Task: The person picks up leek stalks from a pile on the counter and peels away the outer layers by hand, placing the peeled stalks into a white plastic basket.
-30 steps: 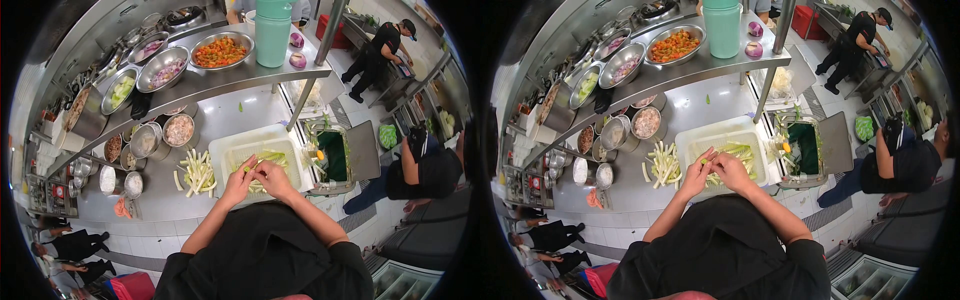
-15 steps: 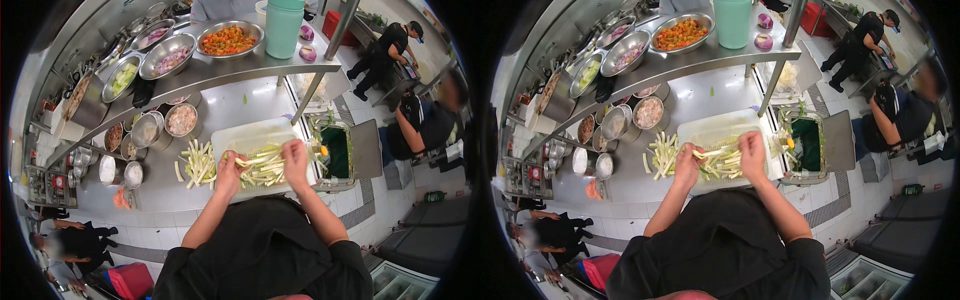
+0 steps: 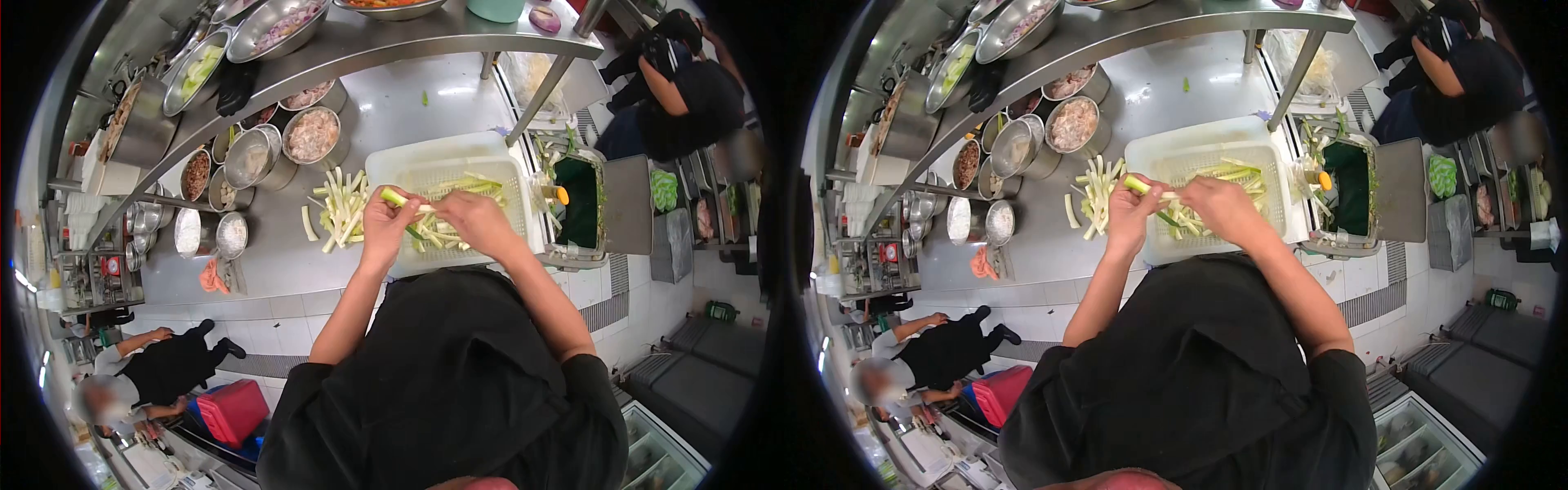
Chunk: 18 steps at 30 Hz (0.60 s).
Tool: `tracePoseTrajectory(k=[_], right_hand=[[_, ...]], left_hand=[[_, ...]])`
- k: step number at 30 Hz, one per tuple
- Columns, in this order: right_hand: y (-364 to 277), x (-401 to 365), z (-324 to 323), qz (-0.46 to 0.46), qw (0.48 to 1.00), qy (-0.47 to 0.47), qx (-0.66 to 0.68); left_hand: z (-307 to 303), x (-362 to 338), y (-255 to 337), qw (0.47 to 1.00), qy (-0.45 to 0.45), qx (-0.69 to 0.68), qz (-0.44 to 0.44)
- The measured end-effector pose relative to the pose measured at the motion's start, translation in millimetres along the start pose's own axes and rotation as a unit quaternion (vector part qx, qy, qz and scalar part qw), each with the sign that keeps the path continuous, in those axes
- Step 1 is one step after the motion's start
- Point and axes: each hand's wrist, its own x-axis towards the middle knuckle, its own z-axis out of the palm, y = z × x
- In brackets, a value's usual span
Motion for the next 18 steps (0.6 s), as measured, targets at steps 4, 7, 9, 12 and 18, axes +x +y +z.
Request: tracePoseTrajectory(k=[4, 7, 9, 12, 18], right_hand=[[9, 10, 7, 0.126, 0.973, 0.048, 0.185], [38, 17, -6, 0.187, 0.98, 0.069, 0.023], [46, 14, 12, 0.149, 0.988, 0.028, 0.017], [59, 11, 70, 0.016, 0.999, -0.019, -0.045], [88, 3, 90, 0.044, 0.991, -0.108, -0.064]], left_hand=[[-21, 0, 0, 0.999, 0.045, -0.006, 0.023], [-82, 15, -10, 0.966, 0.181, 0.166, 0.082], [-113, 24, -11, 0.918, 0.197, 0.327, 0.11], [-170, 45, -56, 0.833, 0.171, 0.515, 0.11], [-144, 30, -41, 0.78, 0.131, 0.589, 0.165]])
